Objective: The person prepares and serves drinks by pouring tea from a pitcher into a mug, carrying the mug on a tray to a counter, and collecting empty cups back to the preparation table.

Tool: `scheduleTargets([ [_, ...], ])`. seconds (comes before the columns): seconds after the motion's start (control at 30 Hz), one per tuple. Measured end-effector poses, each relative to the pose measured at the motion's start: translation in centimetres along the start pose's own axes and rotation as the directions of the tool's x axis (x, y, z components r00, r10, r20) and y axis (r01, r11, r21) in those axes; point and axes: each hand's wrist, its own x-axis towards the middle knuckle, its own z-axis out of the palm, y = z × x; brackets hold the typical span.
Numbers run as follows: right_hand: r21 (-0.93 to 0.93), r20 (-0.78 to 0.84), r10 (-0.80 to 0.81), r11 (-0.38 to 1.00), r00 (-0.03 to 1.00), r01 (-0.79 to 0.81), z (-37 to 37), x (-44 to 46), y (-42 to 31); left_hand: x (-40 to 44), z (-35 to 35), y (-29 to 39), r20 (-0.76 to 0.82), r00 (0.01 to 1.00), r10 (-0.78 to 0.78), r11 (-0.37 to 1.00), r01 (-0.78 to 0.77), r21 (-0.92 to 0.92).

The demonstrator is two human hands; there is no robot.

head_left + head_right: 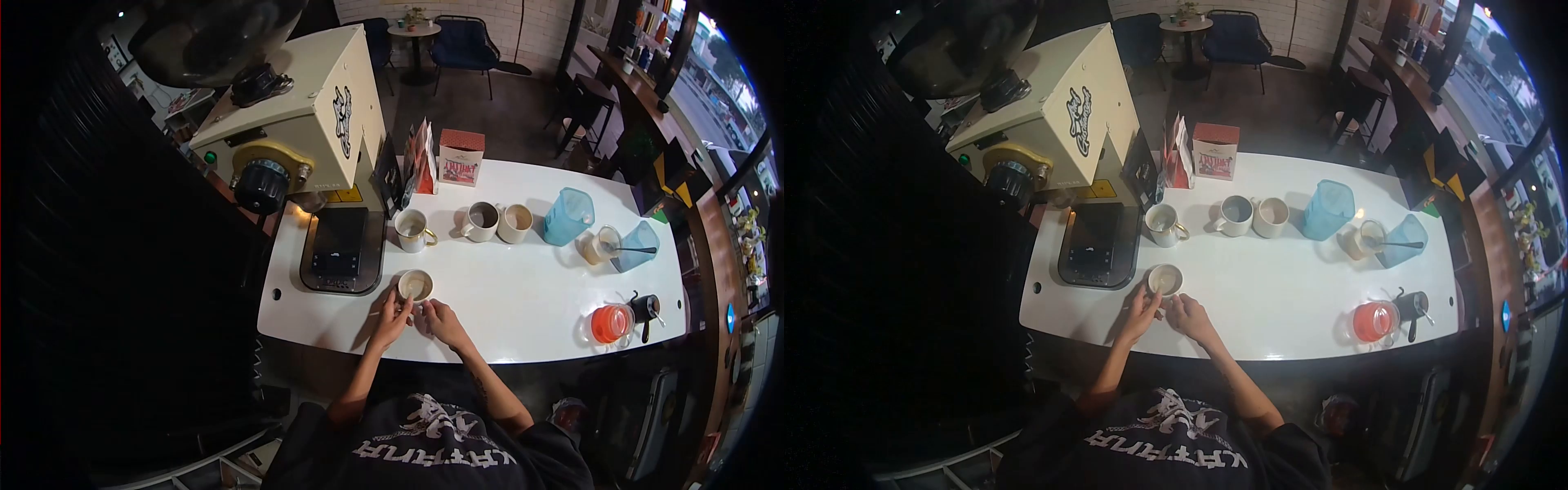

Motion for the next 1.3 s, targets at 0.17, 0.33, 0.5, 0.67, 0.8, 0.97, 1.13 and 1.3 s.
scheduleTargets([
  [0.17, -0.091, 0.073, -0.047, 0.994, 0.996, 0.054, -0.2, 2.5, 0.6, 0.9, 0.4, 0.4, -0.133, 0.991, -0.011, 1.000, 0.012, 0.010],
  [0.33, -0.032, 0.068, -0.056, 0.998, 0.996, 0.058, -0.6, 4.6, 0.2, 2.5, 0.5, 1.0, -0.173, 0.985, -0.012, 0.999, 0.017, 0.030],
  [0.5, 0.037, 0.034, -0.110, 0.993, 0.993, 0.108, -3.7, 4.4, -0.3, 3.3, 2.2, 1.9, -0.243, 0.970, -0.031, 0.999, 0.033, 0.005],
  [0.67, -0.078, -0.164, -0.120, 0.991, 0.979, 0.108, -11.3, 3.1, -1.4, 3.9, 2.8, 1.1, -0.342, 0.940, -0.001, 0.995, 0.034, 0.093],
  [0.8, -0.262, -0.460, -0.215, 0.960, 0.862, 0.100, -17.4, 3.9, 0.2, 4.4, 3.1, 1.0, -0.391, 0.920, 0.005, 0.994, 0.037, 0.099],
  [0.97, -0.334, -0.617, -0.247, 0.942, 0.747, 0.035, -21.2, 6.0, -0.1, 4.8, 2.9, 0.8, -0.370, 0.929, 0.025, 0.998, -0.004, 0.057],
  [1.13, -0.485, -0.566, -0.369, 0.872, 0.737, 0.065, -22.2, 9.3, 1.5, 3.9, 4.2, 2.6, -0.518, 0.850, 0.095, 0.990, -0.028, 0.136],
  [1.3, -0.552, -0.548, -0.381, 0.834, 0.745, 0.021, -22.4, 11.8, 2.6, 3.9, 4.6, 3.2, -0.539, 0.807, 0.241, 0.964, -0.137, 0.226],
])
